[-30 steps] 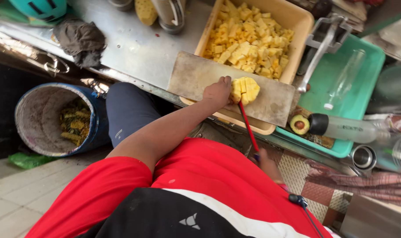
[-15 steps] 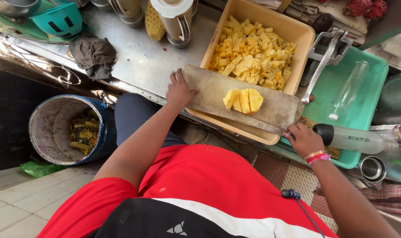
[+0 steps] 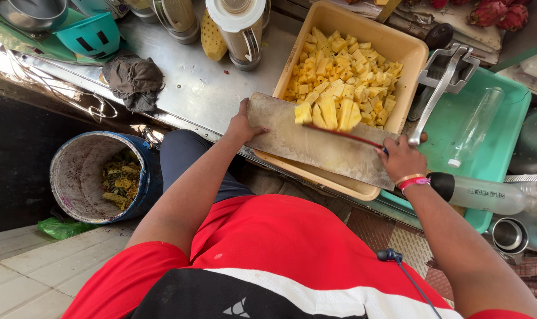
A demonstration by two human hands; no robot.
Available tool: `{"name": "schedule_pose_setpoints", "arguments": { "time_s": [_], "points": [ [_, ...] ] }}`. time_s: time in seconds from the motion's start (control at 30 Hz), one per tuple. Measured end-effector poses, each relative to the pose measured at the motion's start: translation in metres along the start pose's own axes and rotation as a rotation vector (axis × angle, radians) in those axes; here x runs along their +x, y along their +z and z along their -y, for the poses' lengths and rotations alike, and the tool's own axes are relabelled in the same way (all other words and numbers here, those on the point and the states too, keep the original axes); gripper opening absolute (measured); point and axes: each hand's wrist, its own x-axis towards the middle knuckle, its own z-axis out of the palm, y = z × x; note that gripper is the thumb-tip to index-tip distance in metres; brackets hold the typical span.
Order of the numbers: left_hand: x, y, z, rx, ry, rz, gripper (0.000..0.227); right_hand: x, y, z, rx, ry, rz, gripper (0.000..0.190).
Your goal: The person slices a pineapple into small pieces on a wooden board, moving the cut fruit into a container and handling several pieces of fruit one at a time.
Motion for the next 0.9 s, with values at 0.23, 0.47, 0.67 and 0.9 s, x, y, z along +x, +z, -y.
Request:
{"name": "schedule_pose_setpoints", "arguments": {
  "time_s": [0.23,0.47,0.67,0.9],
  "points": [
    [-0.005,0.013,0.023,-0.016,0.179,-0.104,0.128,0.011,0.017,0.004,0.064,0.179,-0.112,0.036],
    [0.011,0.007,0.054,-0.133,-0.042,-0.114,0.071,-0.003,0.035,0.041,0.692,0.382,0.008,0.045],
    [0.115,-0.035,0.083,-0.117,0.004,-0.591,0.032,-0.014,0.063,0.086,1.523,0.732,0.259,0.048],
    [0.229,-0.118,0.068,0.086,0.071,-0.610,0.083,-0.005,0.054,0.091,1.433,0.810,0.338,0.042]
  ]
}}
